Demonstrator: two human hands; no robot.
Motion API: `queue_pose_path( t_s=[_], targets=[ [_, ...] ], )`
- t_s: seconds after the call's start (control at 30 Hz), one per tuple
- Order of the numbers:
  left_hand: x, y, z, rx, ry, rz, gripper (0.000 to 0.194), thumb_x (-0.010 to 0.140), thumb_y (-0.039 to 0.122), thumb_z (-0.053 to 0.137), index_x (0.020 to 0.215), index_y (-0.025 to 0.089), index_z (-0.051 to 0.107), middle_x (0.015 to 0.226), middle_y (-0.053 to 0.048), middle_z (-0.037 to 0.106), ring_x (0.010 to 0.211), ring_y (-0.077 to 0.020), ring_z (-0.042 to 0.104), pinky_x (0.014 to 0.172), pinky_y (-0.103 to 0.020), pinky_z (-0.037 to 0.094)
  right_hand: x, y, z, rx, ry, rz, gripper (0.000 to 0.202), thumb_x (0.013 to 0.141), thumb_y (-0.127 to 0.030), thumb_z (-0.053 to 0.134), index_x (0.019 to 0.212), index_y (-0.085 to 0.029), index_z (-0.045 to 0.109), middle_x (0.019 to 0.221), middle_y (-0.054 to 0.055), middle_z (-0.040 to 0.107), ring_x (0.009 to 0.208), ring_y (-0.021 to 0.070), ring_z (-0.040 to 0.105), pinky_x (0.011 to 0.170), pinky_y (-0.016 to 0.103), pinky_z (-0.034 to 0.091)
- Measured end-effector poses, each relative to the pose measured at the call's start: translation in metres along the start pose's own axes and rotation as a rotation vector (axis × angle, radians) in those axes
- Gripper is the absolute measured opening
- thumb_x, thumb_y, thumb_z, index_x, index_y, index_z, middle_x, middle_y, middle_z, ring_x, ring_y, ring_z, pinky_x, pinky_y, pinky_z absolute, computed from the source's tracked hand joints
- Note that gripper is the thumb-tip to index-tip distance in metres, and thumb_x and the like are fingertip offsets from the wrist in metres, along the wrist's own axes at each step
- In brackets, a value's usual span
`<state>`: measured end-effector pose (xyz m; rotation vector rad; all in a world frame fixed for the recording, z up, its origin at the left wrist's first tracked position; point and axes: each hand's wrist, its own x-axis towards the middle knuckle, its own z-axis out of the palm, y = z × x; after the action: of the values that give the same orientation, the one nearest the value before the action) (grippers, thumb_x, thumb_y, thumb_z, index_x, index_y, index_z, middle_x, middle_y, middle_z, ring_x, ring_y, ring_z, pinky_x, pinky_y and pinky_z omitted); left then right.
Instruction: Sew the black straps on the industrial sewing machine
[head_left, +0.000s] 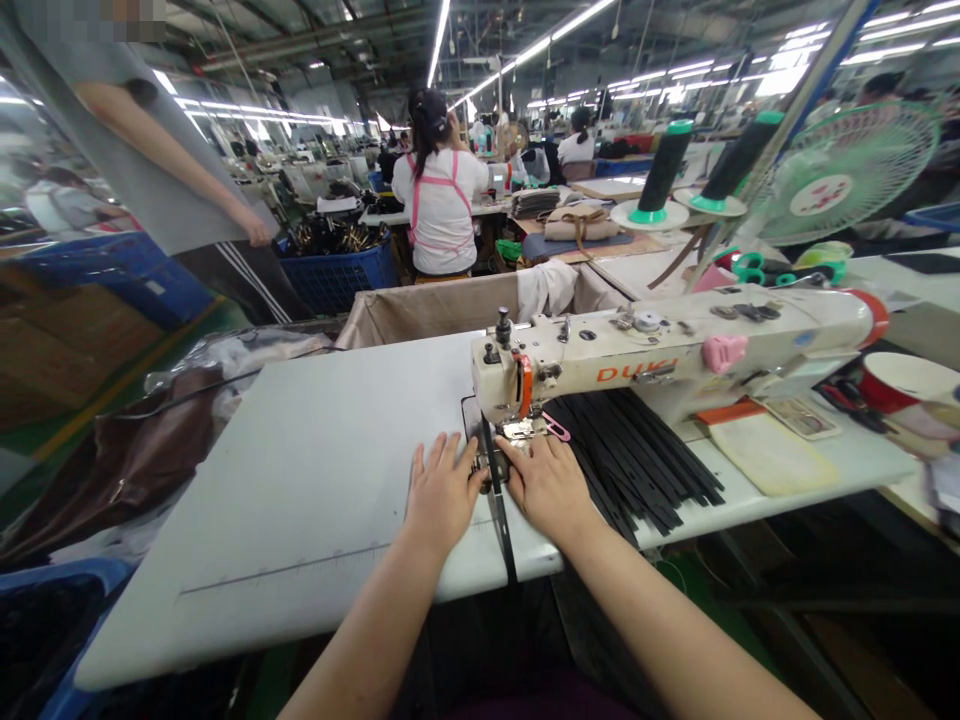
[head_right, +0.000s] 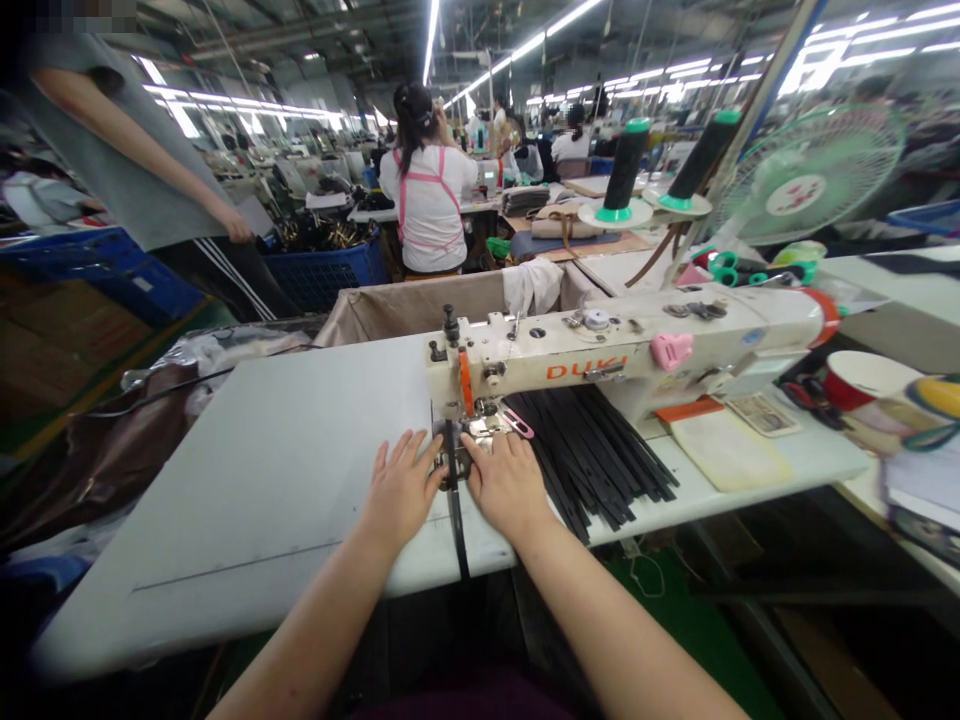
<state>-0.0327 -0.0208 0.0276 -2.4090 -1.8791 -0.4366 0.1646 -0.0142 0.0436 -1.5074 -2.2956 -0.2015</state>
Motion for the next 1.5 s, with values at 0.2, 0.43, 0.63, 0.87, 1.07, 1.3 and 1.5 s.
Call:
queue_pose_path(
  t_s=[0.2, 0.43, 0.63, 0.87, 1.07, 1.3, 1.5],
  targets=[
    [-0.001, -0.001, 0.001, 0.005, 0.001, -0.001, 0.044, 0.104, 0.037, 0.049, 0.146, 0.026, 0.059, 0.153, -0.012, 0.056, 0.146, -0.0343, 0.046, 0.123, -0.062, 0.029, -0.002, 0.000, -0.003, 0.000, 0.036, -0.020, 0.038, 0.092, -0.030, 0.064, 0.128, -0.021, 0.070, 0.093, 0.011, 0.065, 0.090, 0.0301, 0.053, 0.081, 0.042, 0.037],
    [-0.001, 0.000, -0.001, -0.005, 0.035, 0.006, 0.041, 0.106, 0.035, 0.044, 0.141, 0.020, 0.062, 0.149, -0.013, 0.060, 0.143, -0.0321, 0.050, 0.124, -0.058, 0.029, -0.012, 0.001, -0.005, 0.009, 0.084, -0.062, 0.017, 0.096, -0.025, 0.059, 0.098, -0.019, 0.075, 0.088, 0.010, 0.066, 0.088, 0.0280, 0.052, 0.079, 0.042, 0.037],
    [-0.001, -0.003, 0.000, -0.091, 0.082, 0.021, 0.031, 0.104, 0.025, 0.046, 0.125, 0.017, 0.067, 0.142, -0.014, 0.064, 0.138, -0.0279, 0.054, 0.125, -0.052, 0.031, -0.012, 0.002, -0.003, 0.014, 0.101, -0.065, 0.012, 0.094, -0.022, 0.061, 0.091, -0.019, 0.073, 0.086, 0.009, 0.065, 0.086, 0.0275, 0.052, 0.078, 0.042, 0.037],
    [0.008, -0.015, 0.008, -0.345, 0.166, -0.030, 0.023, 0.101, 0.022, 0.047, 0.092, 0.021, 0.069, 0.123, -0.010, 0.071, 0.123, -0.0238, 0.062, 0.119, -0.049, 0.042, -0.010, 0.002, -0.002, 0.023, 0.103, -0.073, 0.012, 0.093, -0.020, 0.060, 0.089, -0.019, 0.072, 0.086, 0.009, 0.065, 0.087, 0.0277, 0.052, 0.078, 0.042, 0.038],
    [0.057, -0.021, 0.026, -0.458, 0.142, -0.089, 0.017, 0.093, 0.017, 0.057, 0.101, 0.018, 0.072, 0.129, -0.011, 0.066, 0.134, -0.0250, 0.055, 0.118, -0.041, 0.045, -0.008, 0.003, 0.000, 0.038, 0.095, -0.090, 0.011, 0.092, -0.018, 0.061, 0.087, -0.019, 0.070, 0.088, 0.010, 0.066, 0.088, 0.0282, 0.052, 0.079, 0.042, 0.040],
    [0.125, -0.016, 0.027, -0.543, -0.106, -0.154, 0.036, 0.085, 0.014, 0.064, 0.119, 0.022, 0.074, 0.137, -0.009, 0.067, 0.133, -0.0268, 0.057, 0.118, -0.042, 0.041, -0.009, 0.006, 0.001, 0.034, 0.094, -0.106, 0.008, 0.089, -0.018, 0.063, 0.092, -0.019, 0.070, 0.089, 0.010, 0.066, 0.089, 0.0287, 0.053, 0.081, 0.042, 0.042],
    [0.136, -0.014, 0.022, -0.516, -0.164, -0.156, 0.029, 0.085, 0.018, 0.067, 0.111, 0.020, 0.079, 0.133, -0.009, 0.071, 0.137, -0.0325, 0.054, 0.120, -0.044, 0.036, -0.009, 0.006, 0.000, 0.028, 0.084, -0.102, 0.009, 0.089, -0.016, 0.061, 0.092, -0.018, 0.069, 0.088, 0.010, 0.066, 0.089, 0.0288, 0.053, 0.081, 0.042, 0.042]
  ],
)
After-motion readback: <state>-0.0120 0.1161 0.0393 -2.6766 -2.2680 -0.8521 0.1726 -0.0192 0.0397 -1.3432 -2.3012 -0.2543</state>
